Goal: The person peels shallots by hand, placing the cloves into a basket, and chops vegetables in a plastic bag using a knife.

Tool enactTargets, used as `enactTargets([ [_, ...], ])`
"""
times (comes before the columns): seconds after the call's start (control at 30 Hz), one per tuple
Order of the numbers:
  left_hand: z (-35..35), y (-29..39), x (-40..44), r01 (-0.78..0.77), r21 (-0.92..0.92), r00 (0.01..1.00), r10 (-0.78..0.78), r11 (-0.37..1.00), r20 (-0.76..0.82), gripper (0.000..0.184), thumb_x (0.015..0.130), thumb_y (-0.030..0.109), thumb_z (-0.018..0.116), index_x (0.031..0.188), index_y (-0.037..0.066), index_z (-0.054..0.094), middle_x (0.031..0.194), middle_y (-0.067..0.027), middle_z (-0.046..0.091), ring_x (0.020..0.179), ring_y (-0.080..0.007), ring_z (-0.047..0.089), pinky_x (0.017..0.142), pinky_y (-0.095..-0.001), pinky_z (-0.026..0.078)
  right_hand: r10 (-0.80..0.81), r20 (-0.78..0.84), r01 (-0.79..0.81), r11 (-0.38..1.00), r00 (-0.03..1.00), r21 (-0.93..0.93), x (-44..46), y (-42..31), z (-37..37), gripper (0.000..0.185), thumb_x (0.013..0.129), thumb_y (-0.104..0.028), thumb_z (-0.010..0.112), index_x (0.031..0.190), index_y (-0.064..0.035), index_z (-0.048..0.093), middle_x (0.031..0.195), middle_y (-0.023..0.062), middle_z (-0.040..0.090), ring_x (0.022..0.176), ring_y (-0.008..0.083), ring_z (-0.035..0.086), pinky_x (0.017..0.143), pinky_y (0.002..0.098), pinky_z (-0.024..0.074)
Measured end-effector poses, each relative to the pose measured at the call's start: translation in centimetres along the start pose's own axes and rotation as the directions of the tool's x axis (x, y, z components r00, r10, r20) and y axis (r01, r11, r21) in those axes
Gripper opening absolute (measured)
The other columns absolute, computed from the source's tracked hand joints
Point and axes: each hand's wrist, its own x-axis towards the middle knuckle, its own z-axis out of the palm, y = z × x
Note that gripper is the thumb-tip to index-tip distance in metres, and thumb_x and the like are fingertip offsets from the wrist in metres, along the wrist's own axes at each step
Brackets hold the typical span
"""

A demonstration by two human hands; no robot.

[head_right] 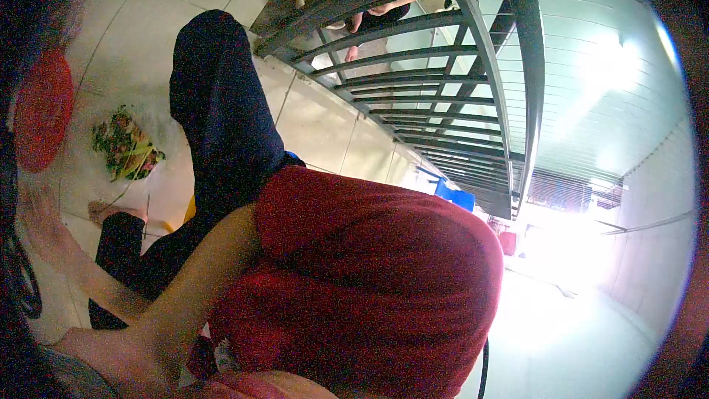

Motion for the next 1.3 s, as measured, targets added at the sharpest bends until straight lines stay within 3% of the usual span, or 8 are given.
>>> enactTargets([
  [0.83,2.7,-2.2,0.5,0.081,0.109,0.997,-0.082,0.991,0.005,0.034,0.099,0.025,0.057,0.126,0.003,0.057,0.117,-0.0118,0.062,0.103,-0.0253,0.058,0.098,-0.0447,0.048,-0.07,-0.123,0.039,0.97,0.99,-0.239,-1.8,-4.7,-4.9,0.02,0.096,-0.03,0.055,0.105,-0.0138,0.061,0.095,0.0032,0.062,0.083,0.0193,0.059,0.075,0.0377,0.0526],
  [0.97,2.7,0.3,-1.7,-0.049,0.323,0.991,0.086,0.945,-0.099,0.034,0.099,0.025,0.057,0.126,0.004,0.058,0.117,-0.0113,0.062,0.102,-0.0248,0.059,0.096,-0.0435,0.049,-0.065,-0.315,0.062,0.998,0.947,-0.022,-1.9,-7.6,-7.6,0.019,0.096,-0.029,0.056,0.103,-0.0129,0.062,0.094,0.0035,0.062,0.082,0.0188,0.059,0.076,0.0378,0.0525],
  [1.03,3.9,0.8,-2.3,-0.056,0.223,0.983,0.093,0.973,-0.156,0.033,0.099,0.025,0.057,0.126,0.005,0.058,0.116,-0.0111,0.063,0.101,-0.0246,0.059,0.095,-0.0429,0.049,-0.159,-0.53,0.178,0.984,0.833,-0.016,-3.0,-11.6,-7.9,0.016,0.097,-0.025,0.052,0.104,-0.0125,0.061,0.091,0.0021,0.06,0.079,0.0185,0.057,0.083,0.0439,0.055],
  [1.07,4.1,1.0,-2.3,-0.048,0.087,0.978,0.065,0.995,-0.197,0.033,0.099,0.026,0.057,0.126,0.005,0.058,0.116,-0.011,0.063,0.101,-0.0245,0.06,0.095,-0.0426,0.049,-0.167,-0.625,0.158,0.985,0.763,-0.071,-2.4,-13.3,-7.0,0.015,0.098,-0.021,0.049,0.104,-0.0118,0.06,0.089,0.0006,0.057,0.078,0.0175,0.055,0.094,0.057,0.0528],
  [1.1,4.5,0.9,-1.7,-0.021,-0.106,0.971,-0.006,0.994,-0.241,0.024,0.097,0.02,0.064,0.112,0.002,0.058,0.104,-0.0094,0.066,0.09,-0.0193,0.062,0.081,-0.0381,0.053,-0.284,-0.597,0.209,0.959,0.75,-0.193,-2.5,-14.5,-7.6,0.012,0.097,-0.019,0.052,0.104,-0.0119,0.059,0.09,-0.0004,0.056,0.079,0.0152,0.056,0.102,0.0688,0.0447],
  [1.13,5.3,1.2,-1.7,-0.061,-0.091,0.968,0.037,0.994,-0.247,0.023,0.098,0.022,0.064,0.111,0.003,0.058,0.102,-0.0082,0.066,0.089,-0.0184,0.061,0.081,-0.0382,0.052,-0.26,-0.559,0.232,0.965,0.787,-0.123,-2.2,-15.6,-7.9,0.009,0.095,-0.016,0.054,0.102,-0.0121,0.058,0.091,-0.0022,0.056,0.077,0.0137,0.056,0.103,0.0696,0.0436],
  [1.2,5.5,1.6,-2.3,-0.068,-0.08,0.965,0.046,0.994,-0.257,0.023,0.1,0.023,0.062,0.111,0.003,0.059,0.102,-0.0072,0.066,0.089,-0.0163,0.06,0.082,-0.0381,0.052,-0.268,-0.603,0.229,0.963,0.752,-0.143,-2.2,-16.0,-7.2,0.016,0.099,-0.016,0.047,0.093,-0.0038,0.056,0.069,-0.0029,0.042,0.064,0.0114,0.048,0.113,0.0635,0.0345],
  [1.3,5.2,1.4,-1.9,-0.06,-0.11,0.965,0.03,0.992,-0.26,0.021,0.099,0.023,0.063,0.109,0.004,0.06,0.102,-0.0062,0.066,0.088,-0.0148,0.059,0.084,-0.0372,0.051,-0.303,-0.639,0.21,0.953,0.707,-0.22,-2.0,-15.7,-6.4,0.016,0.1,-0.015,0.046,0.093,-0.0049,0.056,0.069,-0.0033,0.041,0.064,0.0101,0.046,0.113,0.0629,0.0352],
])
